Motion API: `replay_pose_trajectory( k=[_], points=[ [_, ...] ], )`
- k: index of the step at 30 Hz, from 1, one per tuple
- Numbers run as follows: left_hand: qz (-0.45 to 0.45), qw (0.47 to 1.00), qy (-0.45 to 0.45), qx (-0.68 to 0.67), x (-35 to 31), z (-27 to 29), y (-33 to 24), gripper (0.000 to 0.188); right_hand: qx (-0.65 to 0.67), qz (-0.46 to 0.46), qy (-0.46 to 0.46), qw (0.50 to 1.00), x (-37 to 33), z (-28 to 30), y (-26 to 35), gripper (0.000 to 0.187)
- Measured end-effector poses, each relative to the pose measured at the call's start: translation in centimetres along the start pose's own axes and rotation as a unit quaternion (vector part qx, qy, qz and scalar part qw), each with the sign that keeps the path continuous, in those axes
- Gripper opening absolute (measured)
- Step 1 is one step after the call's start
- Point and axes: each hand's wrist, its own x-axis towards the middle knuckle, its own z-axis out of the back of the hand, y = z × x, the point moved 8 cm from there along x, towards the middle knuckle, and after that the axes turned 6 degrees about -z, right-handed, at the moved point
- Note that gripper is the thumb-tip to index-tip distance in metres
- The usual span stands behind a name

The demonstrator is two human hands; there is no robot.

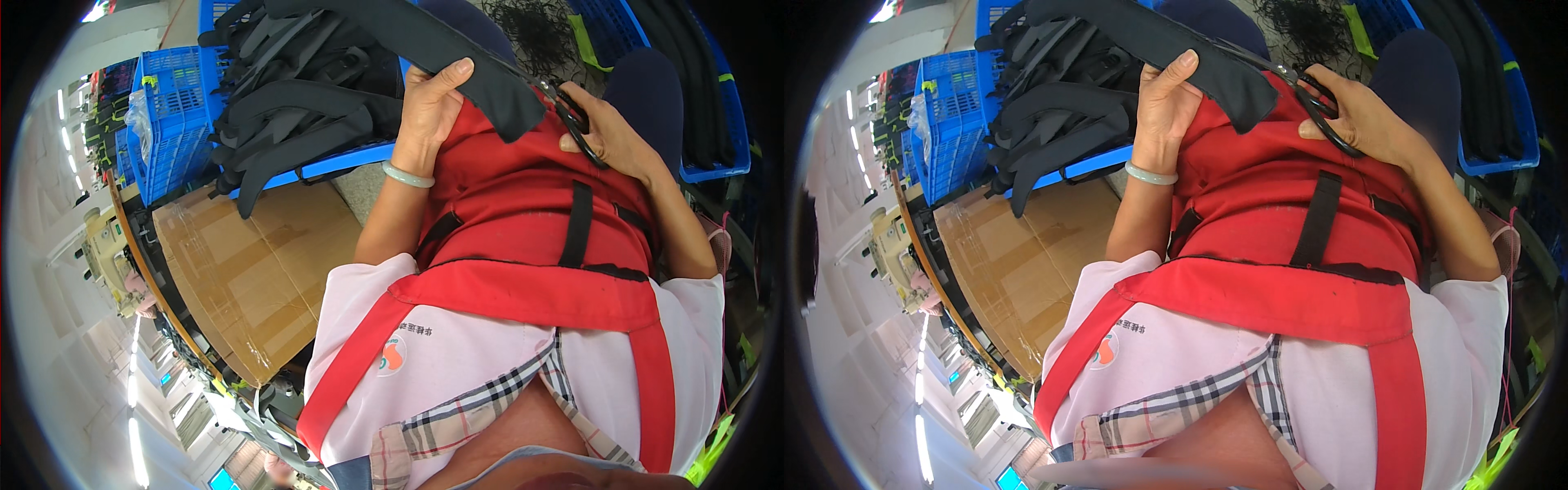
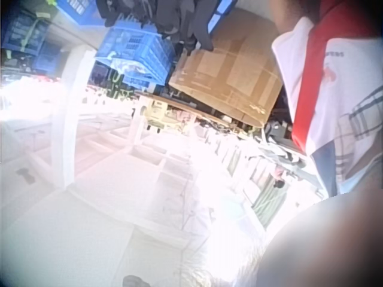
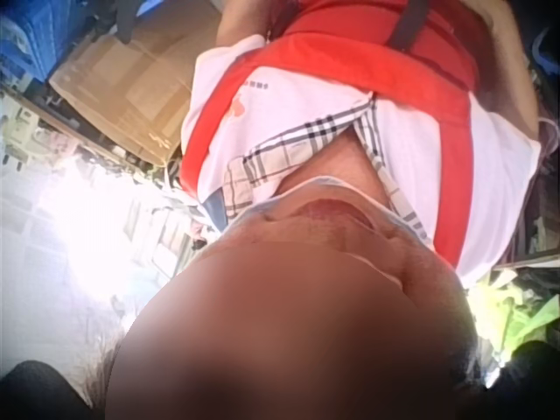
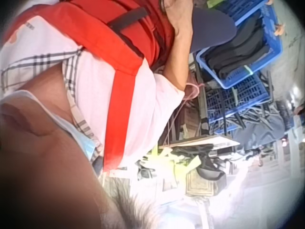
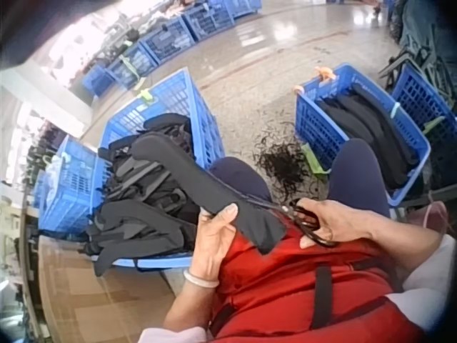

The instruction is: The recorder uses large scissors to trim the edges of black curved synthetic material pieces in a factory setting.

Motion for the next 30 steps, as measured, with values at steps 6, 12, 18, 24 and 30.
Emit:
replay_pose_trajectory(
  k=[6,12,18,24,30],
  points=[
    [0.007,1.000,0.021,0.017,-0.2,-0.1,0.4,0.019,0.010,-0.011,0.020,1.000,0.4,-0.6,0.5,0.058],
    [0.012,0.999,0.034,0.034,-0.6,-0.6,0.8,0.020,-0.062,0.081,-0.030,0.994,1.4,-0.8,2.1,0.058],
    [0.015,1.000,0.026,0.008,-0.6,-0.2,0.8,0.021,-0.089,0.016,0.018,0.996,2.0,-1.6,1.9,0.057],
    [0.029,0.999,0.023,-0.006,-0.5,0.2,1.2,0.023,-0.030,-0.001,0.019,0.999,1.8,-2.1,1.6,0.048],
    [0.005,0.997,0.058,0.047,-0.8,-0.4,1.1,0.024,-0.029,0.109,-0.044,0.993,2.2,-1.5,1.0,0.031]
  ],
)
